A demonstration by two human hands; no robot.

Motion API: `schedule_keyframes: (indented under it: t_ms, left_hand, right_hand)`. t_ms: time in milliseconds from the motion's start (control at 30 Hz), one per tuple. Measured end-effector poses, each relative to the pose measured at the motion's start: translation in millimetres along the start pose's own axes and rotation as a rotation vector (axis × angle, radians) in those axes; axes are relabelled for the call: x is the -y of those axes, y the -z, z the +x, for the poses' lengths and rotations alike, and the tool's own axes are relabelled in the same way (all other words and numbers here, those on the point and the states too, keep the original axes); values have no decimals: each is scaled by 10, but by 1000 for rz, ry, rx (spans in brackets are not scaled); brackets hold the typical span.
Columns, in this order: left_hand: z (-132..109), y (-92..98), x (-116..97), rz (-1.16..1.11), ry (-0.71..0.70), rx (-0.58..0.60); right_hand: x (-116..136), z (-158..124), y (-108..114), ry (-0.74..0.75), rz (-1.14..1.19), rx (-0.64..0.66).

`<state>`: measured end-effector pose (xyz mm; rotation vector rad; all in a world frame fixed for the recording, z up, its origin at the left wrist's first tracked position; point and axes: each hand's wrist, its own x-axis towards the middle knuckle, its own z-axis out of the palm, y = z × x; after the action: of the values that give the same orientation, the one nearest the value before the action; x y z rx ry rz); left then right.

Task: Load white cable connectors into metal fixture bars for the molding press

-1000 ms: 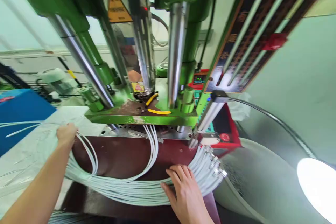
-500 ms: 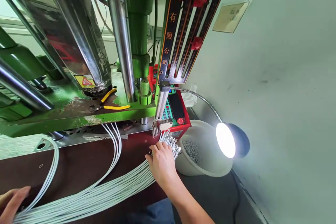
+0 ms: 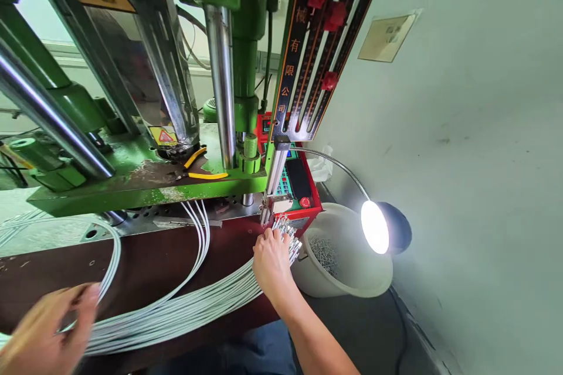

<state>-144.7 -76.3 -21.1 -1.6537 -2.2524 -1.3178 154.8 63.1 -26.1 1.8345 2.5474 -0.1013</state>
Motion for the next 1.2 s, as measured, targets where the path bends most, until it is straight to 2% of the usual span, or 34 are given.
schedule_keyframes:
  t_ms: [100,167,267,400,533,600,667,767,833,933,1000,1067,1200]
  left_hand:
    - [-36,-303,-480,87,-56,340]
    - [-54,-515,-682,219,-43,514]
    - [-45,-709,-825,391,-10,657]
    - [38,-711,-863,403,74,768]
    - [96,-639,-866,265,214,749]
    - [121,-629,-870,45,346,729]
    - [180,-657,-887,-273,525,766]
    - [370,-806,-944,-762,866,816]
    - [552,-979,-985,-955,1004,762]
    - [815,-1250,-1003,-1043,1045,623]
    - [922,-1352,-972,-1080,1064,538]
    - [958,-1352,-916,-1115,1081,483]
    - [959,-1189,-821,-1146,1109,443]
  right_hand:
    - [20,15,3,23,-10,-16]
    - [51,31,-1,26,-10,-41]
    - [86,45,-4,29,20,-90]
    - [-95,-52,43,33,111,-156]
    - [-618,-292,100,-96,201,-290]
    - [-841,-399,102,-196,275,-374]
    - [-908,-464,93,-228,398,-403]
    - [-659,-461,75,-72,593,-353]
    - [-348,-402,57,110,642,-302]
    - [75,-267,-6,300,610,-274]
    - [229,-172,-81,337,567,-287]
    - [278,-97,-171,330,544,-316]
    - [246,-37,-305,318,570,-354]
